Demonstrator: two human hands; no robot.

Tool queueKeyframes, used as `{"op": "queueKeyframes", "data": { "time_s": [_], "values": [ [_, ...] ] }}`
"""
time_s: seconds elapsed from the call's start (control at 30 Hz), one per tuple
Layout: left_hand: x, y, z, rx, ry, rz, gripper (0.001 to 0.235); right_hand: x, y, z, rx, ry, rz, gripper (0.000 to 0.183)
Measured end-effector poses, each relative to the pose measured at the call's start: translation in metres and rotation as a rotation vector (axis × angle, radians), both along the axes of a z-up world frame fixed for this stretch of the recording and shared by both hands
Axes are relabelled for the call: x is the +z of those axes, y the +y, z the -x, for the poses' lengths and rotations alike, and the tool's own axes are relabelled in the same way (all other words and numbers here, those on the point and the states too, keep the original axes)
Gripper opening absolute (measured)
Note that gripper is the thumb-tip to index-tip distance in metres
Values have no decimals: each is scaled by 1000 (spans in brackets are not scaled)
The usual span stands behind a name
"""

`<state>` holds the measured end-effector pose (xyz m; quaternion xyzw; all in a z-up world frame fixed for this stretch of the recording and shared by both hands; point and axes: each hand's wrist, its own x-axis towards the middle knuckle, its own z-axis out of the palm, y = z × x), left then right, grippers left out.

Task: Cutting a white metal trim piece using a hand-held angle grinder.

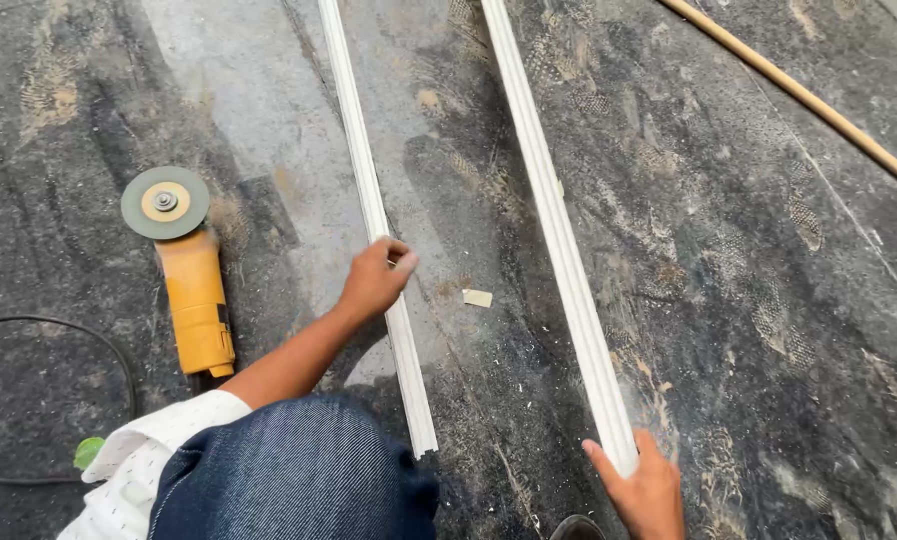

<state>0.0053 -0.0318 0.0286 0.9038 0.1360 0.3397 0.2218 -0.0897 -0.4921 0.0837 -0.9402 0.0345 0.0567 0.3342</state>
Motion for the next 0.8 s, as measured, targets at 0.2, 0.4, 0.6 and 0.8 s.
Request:
{"op": "queueKeyframes", "data": {
  "time_s": [0.2, 0.4, 0.6, 0.8],
  "values": [
    [25, -98, 7, -426, 479, 1267, 67, -131, -67, 64, 76, -178, 331, 72],
    [74, -84, -16, -460, -170, -72, 67, -143, -73, 103, -62, -418, 127, 53],
    [65, -87, -95, -1051, 332, -619, 3, -121, -139, 94, 112, -111, 202, 64],
    [88, -85, -96, -1290, 520, -537, 14, -136, -156, 83, 23, 284, 79, 59]
  ]
}}
